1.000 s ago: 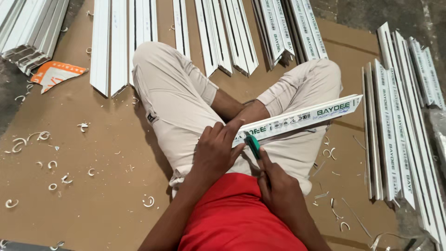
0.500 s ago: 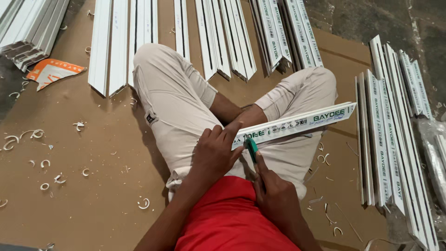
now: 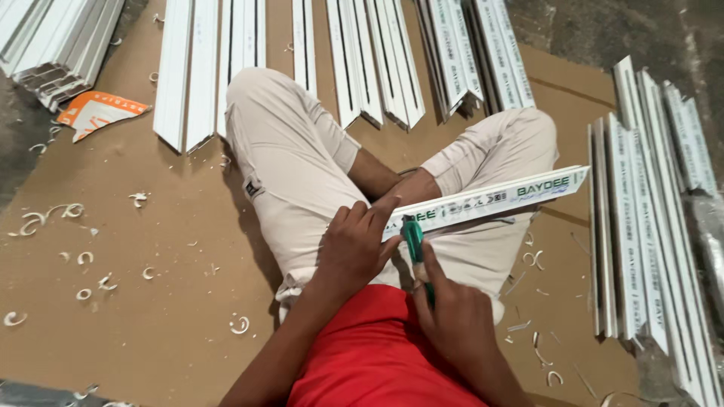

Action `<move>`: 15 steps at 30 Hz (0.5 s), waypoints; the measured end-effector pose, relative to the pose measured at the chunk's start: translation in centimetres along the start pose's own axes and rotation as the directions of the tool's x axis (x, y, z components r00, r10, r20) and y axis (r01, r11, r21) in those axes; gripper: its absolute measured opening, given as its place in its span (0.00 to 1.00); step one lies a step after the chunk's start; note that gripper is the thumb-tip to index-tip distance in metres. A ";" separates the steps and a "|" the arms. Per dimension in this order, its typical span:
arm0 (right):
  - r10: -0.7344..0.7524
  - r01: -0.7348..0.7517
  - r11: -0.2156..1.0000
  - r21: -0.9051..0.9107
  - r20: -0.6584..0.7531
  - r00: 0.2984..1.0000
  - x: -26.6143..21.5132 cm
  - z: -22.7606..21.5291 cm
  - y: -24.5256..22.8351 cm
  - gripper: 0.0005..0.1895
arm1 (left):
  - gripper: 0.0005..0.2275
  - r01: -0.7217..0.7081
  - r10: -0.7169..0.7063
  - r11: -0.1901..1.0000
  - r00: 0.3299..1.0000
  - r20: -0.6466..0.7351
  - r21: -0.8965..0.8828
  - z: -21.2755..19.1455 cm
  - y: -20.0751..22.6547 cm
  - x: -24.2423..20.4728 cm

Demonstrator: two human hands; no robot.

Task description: The person sits on the floor and uses a utility knife to scrape protective plastic film off a long white profile. The person repeatedly scrapes along the length of the profile, producing curled plastic shavings that accumulate on the floor.

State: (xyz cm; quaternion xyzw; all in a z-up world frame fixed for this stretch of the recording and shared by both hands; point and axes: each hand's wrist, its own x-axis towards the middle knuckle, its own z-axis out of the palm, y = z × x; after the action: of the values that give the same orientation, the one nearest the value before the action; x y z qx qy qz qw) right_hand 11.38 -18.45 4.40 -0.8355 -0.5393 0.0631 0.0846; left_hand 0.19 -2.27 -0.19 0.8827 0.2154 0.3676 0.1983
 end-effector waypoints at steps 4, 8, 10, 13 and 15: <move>0.087 -0.067 0.989 -0.129 0.155 0.984 1.0 -1.1 -2.0 0.45 | 0.29 0.029 -0.027 0.998 0.999 0.044 -0.051 -0.1 0.1 0.0; 0.140 -0.117 0.988 -0.104 0.251 0.958 2.4 -1.6 -2.8 0.48 | 0.28 0.006 -0.006 0.993 1.000 0.003 -0.118 0.0 -0.2 0.0; 0.117 -0.113 0.993 -0.032 0.261 0.958 2.7 -1.5 -2.6 0.47 | 0.28 0.040 -0.040 0.987 0.999 0.003 -0.154 0.3 -0.2 -0.3; 0.087 -0.104 0.993 0.056 0.251 0.964 2.8 -1.3 -2.6 0.48 | 0.28 0.111 -0.104 0.968 0.994 0.043 -0.224 0.4 -0.4 -0.5; 0.110 -0.122 0.992 0.028 0.264 0.958 2.7 -0.9 -3.2 0.49 | 0.28 0.106 -0.101 0.964 0.994 0.032 -0.244 0.5 -0.4 -0.5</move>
State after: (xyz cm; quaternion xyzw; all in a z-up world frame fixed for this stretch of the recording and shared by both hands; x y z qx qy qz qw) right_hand 9.85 -14.73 5.90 -0.8479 -0.4943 0.1896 0.0269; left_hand 0.16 -2.33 -1.00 0.8425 0.2123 0.3719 0.3268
